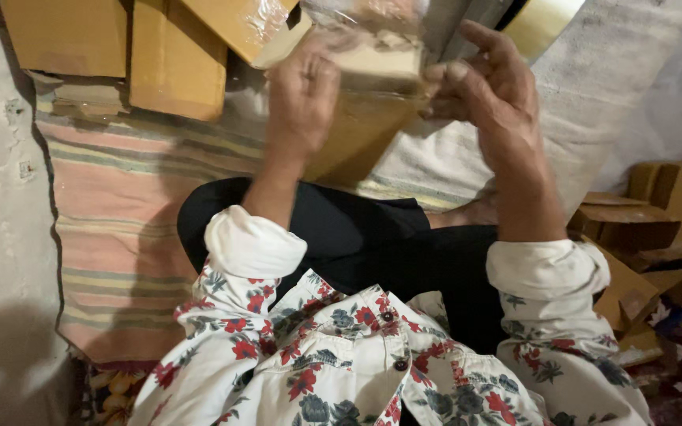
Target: The person sits on the floor and packs smart watches into small cardboard boxes. They open the watch packaging, place the watch and accessories into the box, close the flaps, and seal the box with packing tape using a tape dispenser.
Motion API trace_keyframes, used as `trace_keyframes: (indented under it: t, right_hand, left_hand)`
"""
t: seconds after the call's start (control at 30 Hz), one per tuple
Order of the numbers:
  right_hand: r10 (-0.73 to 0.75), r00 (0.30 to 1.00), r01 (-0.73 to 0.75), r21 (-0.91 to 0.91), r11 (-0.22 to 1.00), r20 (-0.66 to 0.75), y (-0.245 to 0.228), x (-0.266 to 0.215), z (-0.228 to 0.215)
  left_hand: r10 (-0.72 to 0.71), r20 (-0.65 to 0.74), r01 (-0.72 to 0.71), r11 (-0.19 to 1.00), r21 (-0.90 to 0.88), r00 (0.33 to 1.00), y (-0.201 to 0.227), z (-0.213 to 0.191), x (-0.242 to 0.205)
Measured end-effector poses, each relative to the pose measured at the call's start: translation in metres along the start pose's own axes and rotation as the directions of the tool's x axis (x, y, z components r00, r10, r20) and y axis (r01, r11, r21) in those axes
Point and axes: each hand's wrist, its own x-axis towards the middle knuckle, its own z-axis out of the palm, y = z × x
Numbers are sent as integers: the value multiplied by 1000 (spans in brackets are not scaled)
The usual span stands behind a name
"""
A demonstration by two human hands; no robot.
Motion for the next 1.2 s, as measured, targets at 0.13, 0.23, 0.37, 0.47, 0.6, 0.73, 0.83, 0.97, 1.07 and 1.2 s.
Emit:
trace_keyframes:
  t: [0.13,0.23,0.37,0.47,0.6,0.73,0.83,0.97,1.07,1.2]
  right_hand:
    - [118,989,-118,11,993,-85,52,9,32]
    - [64,967,-158,-384,910,-247,96,23,72]
    - [8,777,-336,-404,850,-629,146,63,104]
    - [23,812,-31,-5,999,-583,166,80,108]
    - [-127,739,1,-188,982,-662,130,56,54]
    - [-584,673,601,-125,789,-453,44,18,-2]
    - [-505,739,595,81,799,-445,6,-3,-5]
    - [-401,779,593,356,723,-483,9,4,16]
    - [-422,815,563,371,738,-397,19,4,16]
    - [-421,823,521,211,827,-382,12,-2,-4]
  left_hand:
    - [356,-654,-573,806,-146,667,-24,-57,2]
    - [288,-745,-388,921,42,602,-40,-84,2]
    - [297,-674,-353,934,57,676,-38,-85,7]
    - [257,-646,-351,936,-18,719,-31,-80,5]
    - [305,-587,-383,924,-8,750,-22,-78,3]
    - [285,-460,-376,919,-118,841,-11,-58,4]
    - [275,-233,-310,942,-129,933,-3,-27,6]
    - [438,-146,-451,890,-73,887,-6,7,11]
    - [459,-99,-469,868,-165,883,-17,15,11]
    - [492,-40,-492,858,-145,870,-21,15,16]
